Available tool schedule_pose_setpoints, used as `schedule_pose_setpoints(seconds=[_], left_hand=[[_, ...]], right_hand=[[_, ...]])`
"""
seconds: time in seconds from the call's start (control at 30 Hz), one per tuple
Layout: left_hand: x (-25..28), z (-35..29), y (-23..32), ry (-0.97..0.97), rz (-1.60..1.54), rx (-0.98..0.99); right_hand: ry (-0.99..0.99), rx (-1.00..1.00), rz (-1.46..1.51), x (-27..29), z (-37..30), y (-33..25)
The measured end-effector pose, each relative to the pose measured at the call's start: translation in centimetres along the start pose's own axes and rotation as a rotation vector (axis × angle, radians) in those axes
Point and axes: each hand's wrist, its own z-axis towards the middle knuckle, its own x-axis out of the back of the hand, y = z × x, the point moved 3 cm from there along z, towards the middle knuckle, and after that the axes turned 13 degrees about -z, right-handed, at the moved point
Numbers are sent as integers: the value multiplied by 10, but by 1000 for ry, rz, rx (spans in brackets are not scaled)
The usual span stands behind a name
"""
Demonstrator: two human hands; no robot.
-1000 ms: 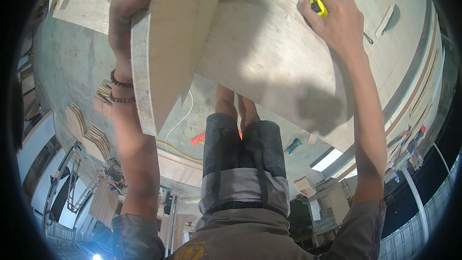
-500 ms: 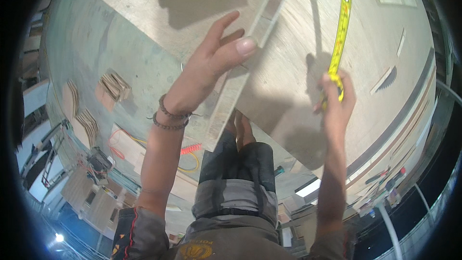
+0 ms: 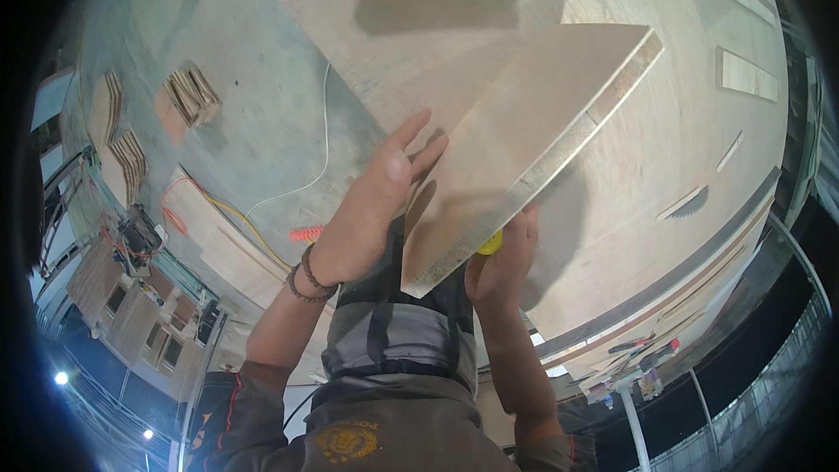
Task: The person arranges and stacks small wooden pieces on a workbench, then measures a piece with a tape measure. They use a hammer to tap a wooden piece into place on a larger board.
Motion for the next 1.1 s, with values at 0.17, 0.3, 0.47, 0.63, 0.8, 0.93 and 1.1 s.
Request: schedule_pose_setpoints(seconds=[0.17, 0.3, 0.47, 0.63, 0.8, 0.93, 1.1], left_hand=[[-4, -5, 4, 22, 97, -3], [-6, -6, 9, 29, 186, -24], [-6, -6, 7, 26, 219, -17], [-9, 0, 7, 104, 302, -94], [-9, 30, 17, 59, 178, -94], [-21, 66, 27, -125, -80, -148], [-36, 79, 43, -245, 5, -131]], right_hand=[[-13, 128, -94, -8, -8, -7], [-10, -35, 104, -7, -7, -5], [-39, 30, 38, -6, -7, -4], [18, 350, -506, -5, -8, -14], [-18, 57, 112, -12, -9, -27], [-47, 20, 202, -10, 7, -33], [-153, 144, 207, -17, 27, -59]])
